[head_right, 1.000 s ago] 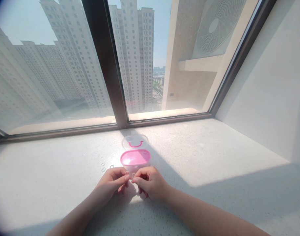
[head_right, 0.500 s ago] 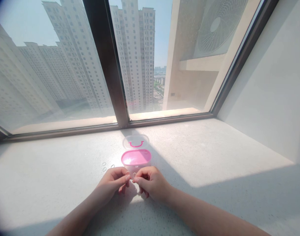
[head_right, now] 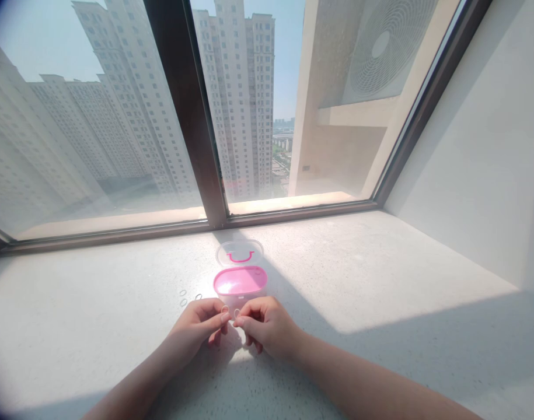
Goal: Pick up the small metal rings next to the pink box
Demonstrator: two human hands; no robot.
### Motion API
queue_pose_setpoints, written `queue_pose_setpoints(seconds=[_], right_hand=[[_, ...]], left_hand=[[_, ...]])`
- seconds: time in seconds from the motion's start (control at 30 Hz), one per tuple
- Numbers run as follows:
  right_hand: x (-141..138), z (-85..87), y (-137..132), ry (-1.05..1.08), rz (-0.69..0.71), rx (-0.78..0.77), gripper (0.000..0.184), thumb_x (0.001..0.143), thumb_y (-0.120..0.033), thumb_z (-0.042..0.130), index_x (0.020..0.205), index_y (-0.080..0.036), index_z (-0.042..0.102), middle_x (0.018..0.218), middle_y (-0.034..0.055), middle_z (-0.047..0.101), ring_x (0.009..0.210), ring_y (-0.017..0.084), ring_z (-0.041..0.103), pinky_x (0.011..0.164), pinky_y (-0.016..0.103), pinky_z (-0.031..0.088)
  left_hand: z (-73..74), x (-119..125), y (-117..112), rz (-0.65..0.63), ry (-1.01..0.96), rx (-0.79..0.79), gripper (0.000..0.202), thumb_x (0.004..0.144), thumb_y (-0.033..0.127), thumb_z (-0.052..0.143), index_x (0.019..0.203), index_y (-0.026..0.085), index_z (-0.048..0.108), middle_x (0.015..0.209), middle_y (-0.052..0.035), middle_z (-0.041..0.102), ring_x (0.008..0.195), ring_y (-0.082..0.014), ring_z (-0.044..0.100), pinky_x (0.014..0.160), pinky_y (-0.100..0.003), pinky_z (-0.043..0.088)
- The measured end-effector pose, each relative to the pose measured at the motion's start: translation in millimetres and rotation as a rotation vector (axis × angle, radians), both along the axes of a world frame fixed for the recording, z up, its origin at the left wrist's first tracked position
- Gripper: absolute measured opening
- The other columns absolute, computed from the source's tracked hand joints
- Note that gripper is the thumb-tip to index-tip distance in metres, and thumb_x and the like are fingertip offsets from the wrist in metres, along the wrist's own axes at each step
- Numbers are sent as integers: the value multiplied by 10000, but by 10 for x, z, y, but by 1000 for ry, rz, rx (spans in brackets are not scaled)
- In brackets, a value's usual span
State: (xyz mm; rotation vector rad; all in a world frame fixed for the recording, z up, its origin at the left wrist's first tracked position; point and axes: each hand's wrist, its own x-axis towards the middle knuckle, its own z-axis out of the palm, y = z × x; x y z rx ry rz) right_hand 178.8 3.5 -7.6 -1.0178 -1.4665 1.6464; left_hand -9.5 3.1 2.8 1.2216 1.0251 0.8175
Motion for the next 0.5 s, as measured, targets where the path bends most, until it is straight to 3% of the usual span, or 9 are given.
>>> queue_pose_setpoints(seconds=[0.5], right_hand=[[-10, -23, 9, 17, 19, 11, 236, 780, -330, 654, 670, -128, 602, 469, -27, 561, 336, 63, 435, 347, 168, 342]], left_hand=[[-21, -12, 11, 9, 0, -12, 277, 766, 384, 681, 691, 126, 614, 593, -11, 603, 472, -89, 489, 475, -210, 352]])
